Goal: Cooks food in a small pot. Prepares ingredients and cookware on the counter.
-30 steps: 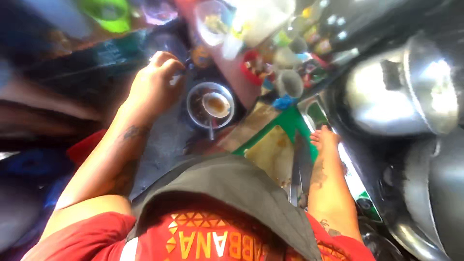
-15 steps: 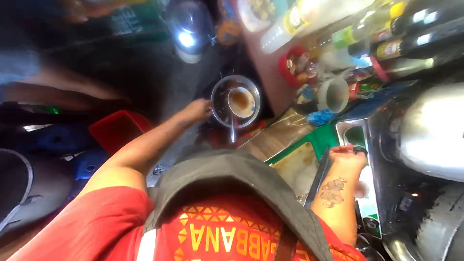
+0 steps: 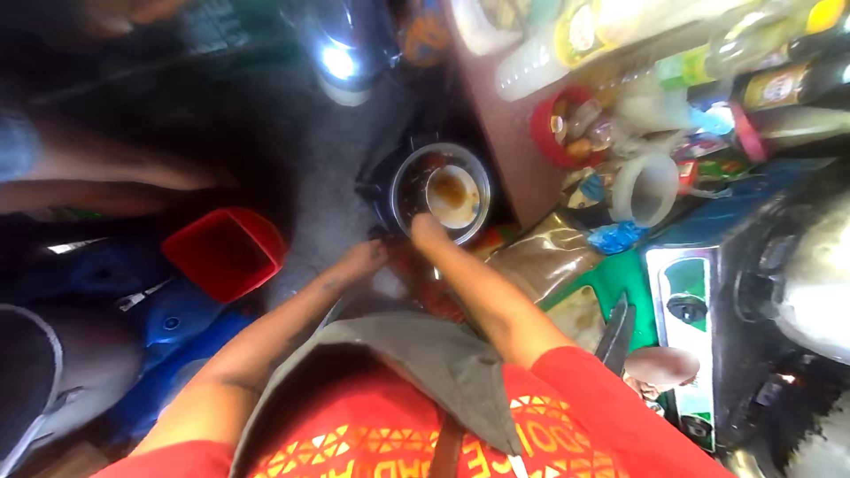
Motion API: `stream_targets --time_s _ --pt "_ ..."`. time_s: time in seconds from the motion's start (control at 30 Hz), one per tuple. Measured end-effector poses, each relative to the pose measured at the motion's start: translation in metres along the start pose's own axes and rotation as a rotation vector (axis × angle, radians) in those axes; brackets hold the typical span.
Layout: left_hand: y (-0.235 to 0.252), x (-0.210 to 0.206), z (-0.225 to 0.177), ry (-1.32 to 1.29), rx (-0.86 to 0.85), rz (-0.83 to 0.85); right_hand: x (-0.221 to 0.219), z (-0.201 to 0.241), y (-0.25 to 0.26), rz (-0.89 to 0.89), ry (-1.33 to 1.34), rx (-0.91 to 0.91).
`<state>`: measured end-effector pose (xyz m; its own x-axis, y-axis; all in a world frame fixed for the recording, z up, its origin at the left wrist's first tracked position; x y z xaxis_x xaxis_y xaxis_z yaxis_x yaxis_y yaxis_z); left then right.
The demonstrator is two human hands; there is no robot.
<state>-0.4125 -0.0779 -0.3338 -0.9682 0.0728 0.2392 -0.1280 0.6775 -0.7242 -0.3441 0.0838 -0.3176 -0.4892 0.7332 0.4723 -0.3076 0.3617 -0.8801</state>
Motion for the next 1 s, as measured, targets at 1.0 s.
stream_targets --time_s 1.0 --pt "-0.022 0.011 -0.022 -0.114 -0.039 -0.031 0.122 -0.039 -0.093 -0.294 -0.336 0.107"
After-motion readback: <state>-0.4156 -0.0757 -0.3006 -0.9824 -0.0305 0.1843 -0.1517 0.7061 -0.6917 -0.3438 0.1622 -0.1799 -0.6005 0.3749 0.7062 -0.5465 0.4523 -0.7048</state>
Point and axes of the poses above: each hand's wrist, its own y-axis towards the middle knuckle, its own x-axis out of the back of the hand, z = x × y, the point moved 3 cm from there along y, towards the middle knuckle, and after that the axes turned 2 degrees about y, right-handed, at the moved point
